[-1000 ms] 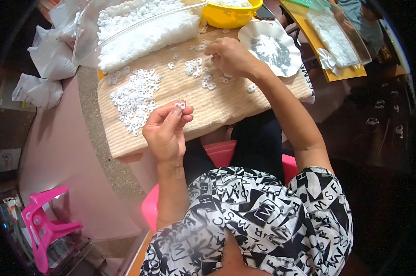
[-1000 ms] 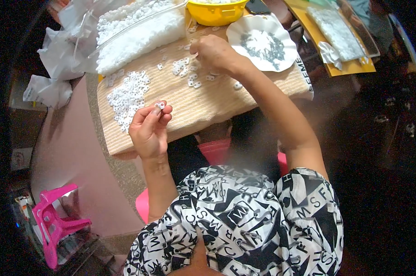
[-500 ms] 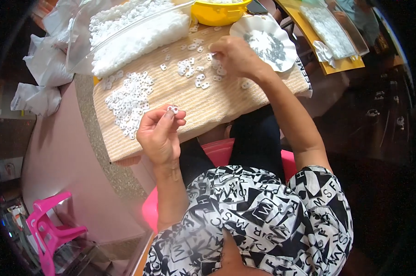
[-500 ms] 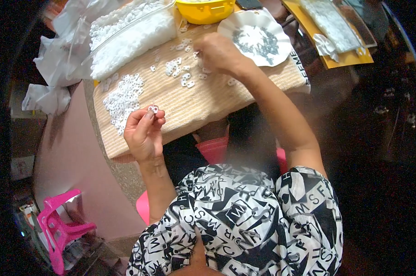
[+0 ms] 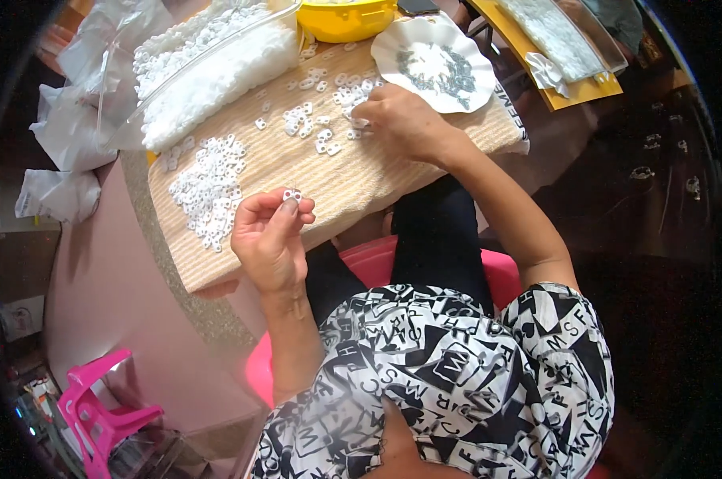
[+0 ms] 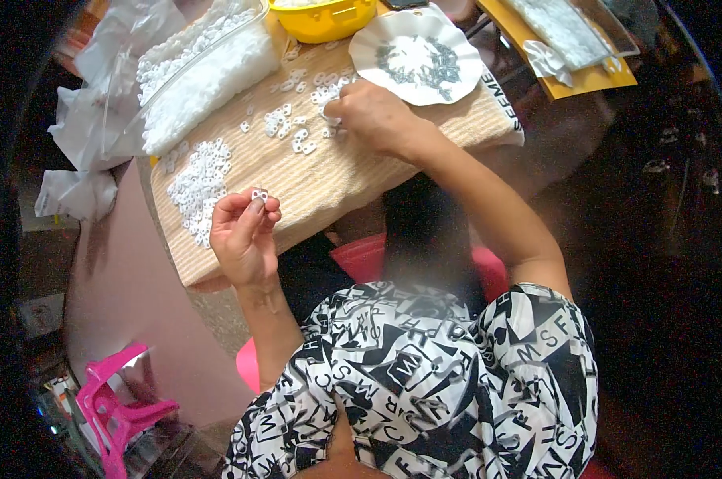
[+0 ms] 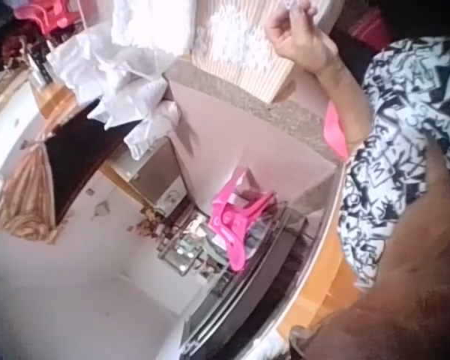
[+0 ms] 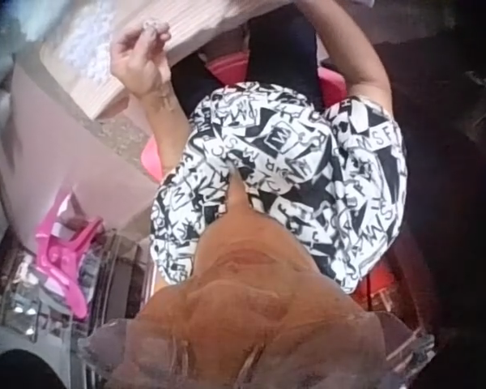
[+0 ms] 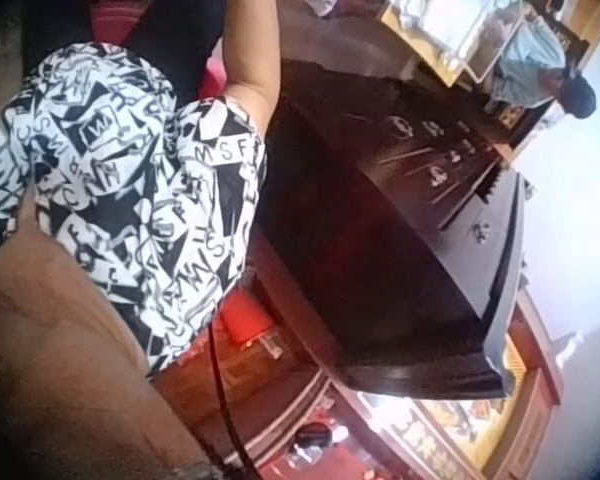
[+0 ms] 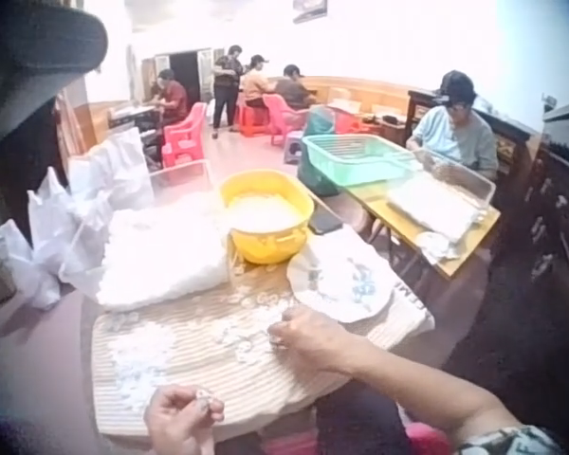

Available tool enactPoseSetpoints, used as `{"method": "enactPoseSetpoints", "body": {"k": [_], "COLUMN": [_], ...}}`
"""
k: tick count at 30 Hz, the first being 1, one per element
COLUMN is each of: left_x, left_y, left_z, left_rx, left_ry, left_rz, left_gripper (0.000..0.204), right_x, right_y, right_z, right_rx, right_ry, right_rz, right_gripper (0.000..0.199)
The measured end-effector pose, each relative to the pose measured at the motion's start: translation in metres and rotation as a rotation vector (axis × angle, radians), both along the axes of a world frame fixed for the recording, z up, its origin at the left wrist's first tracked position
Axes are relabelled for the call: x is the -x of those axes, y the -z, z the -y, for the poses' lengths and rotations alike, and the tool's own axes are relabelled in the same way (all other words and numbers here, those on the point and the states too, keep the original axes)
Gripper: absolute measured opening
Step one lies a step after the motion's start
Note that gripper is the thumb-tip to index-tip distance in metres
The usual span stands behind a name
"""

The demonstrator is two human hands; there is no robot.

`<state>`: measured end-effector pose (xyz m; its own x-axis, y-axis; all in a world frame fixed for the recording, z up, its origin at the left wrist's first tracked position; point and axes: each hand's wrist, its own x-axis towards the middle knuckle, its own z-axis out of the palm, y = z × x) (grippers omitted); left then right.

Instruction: Manually assembling small white plastic components by inserting tiny metal pins.

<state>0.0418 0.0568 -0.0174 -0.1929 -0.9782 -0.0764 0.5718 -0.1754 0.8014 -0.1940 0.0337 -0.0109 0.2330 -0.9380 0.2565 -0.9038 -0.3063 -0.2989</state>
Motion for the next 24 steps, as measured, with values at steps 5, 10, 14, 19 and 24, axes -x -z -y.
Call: {"method": "enactPoseSetpoints", "body": {"k": [5,10,14,19,24], "left_x": [0.001,0.003,0.003,0.002,0.003], "left_y": [-0.002,-0.002,-0.002,-0.002,0.0], "left_z": [-0.002,-0.005,-0.005,-0.005,-0.005], "left_rx": [0.001,-0.001,-0.005,0.014,-0.015], "left_ry": [-0.017,0.042,0.038,0.038,0.043], "left_rz": [-0.014,0.004,0.004,0.002,0.016], "left_gripper": [0.012,0.019,0.023,0.022,0.02], "right_x": [-0.007,-0.008,-0.009,-0.001,-0.002], "right_y": [0.004,0.017,0.011,0.01,0.012], "right_z": [0.0,-0.004,-0.002,-0.001,-0.007], "right_rx": [0.016,0.14,0.083,0.043,0.109], "right_ry": [0.041,0.021,-0.011,0.017,0.073], "right_rz": [-0.037,-0.086,-0.079,0.009,0.236], "right_gripper": [0.018,0.014,0.014,0.019,0.019]}}
